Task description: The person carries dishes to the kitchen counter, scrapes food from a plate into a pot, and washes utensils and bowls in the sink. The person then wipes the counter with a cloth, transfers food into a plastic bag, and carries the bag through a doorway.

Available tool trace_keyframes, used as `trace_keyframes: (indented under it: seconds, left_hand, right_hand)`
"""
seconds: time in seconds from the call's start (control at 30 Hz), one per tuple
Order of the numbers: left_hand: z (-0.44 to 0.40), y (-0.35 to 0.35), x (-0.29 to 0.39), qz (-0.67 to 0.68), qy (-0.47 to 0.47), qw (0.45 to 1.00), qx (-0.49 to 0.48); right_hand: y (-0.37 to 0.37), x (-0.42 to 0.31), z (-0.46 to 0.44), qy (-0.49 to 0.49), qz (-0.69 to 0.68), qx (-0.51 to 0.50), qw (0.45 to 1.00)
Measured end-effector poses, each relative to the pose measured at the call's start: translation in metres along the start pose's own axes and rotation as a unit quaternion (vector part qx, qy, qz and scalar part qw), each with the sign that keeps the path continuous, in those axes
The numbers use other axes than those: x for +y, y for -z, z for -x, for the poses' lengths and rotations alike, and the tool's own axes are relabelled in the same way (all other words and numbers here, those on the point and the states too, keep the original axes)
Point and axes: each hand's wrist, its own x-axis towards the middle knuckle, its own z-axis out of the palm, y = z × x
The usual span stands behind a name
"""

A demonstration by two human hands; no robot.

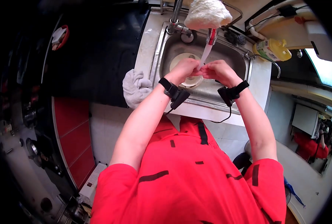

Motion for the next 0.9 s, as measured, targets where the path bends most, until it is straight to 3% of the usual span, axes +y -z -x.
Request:
trace_keyframes:
  seconds: [0.07,0.2,0.27,0.5,0.57,0.67,0.8,0.87,0.9]
  left_hand:
    - [-0.004,-0.001,0.000,-0.019,0.076,0.997,-0.004]
    - [-0.010,-0.005,0.000,-0.046,0.078,0.996,0.001]
    - [-0.008,-0.004,0.004,-0.248,0.071,0.966,-0.037]
    - [-0.021,-0.012,-0.002,-0.229,0.111,0.967,-0.017]
    - [-0.024,-0.007,-0.006,-0.311,0.086,0.946,-0.021]
    - [-0.029,0.002,-0.003,-0.216,0.087,0.972,-0.005]
    - [-0.034,0.005,0.009,-0.255,0.056,0.965,-0.007]
    - [-0.038,0.008,0.011,-0.466,-0.035,0.883,-0.043]
    - [-0.045,0.011,0.001,-0.439,-0.038,0.897,-0.029]
  right_hand:
    - [0.010,0.011,0.000,-0.043,-0.002,0.005,0.999]
    - [0.022,0.024,0.004,-0.056,-0.020,0.017,0.998]
    - [0.030,0.030,0.005,-0.056,-0.036,0.026,0.997]
    - [0.046,0.054,-0.003,-0.081,0.017,0.047,0.995]
    - [0.047,0.061,-0.006,-0.090,0.014,0.056,0.994]
    - [0.048,0.067,-0.009,-0.074,-0.031,0.058,0.995]
    - [0.046,0.057,-0.012,-0.066,-0.034,0.060,0.995]
    - [0.041,0.047,-0.012,-0.051,-0.044,0.044,0.997]
    - [0.037,0.043,-0.013,-0.042,-0.044,0.032,0.998]
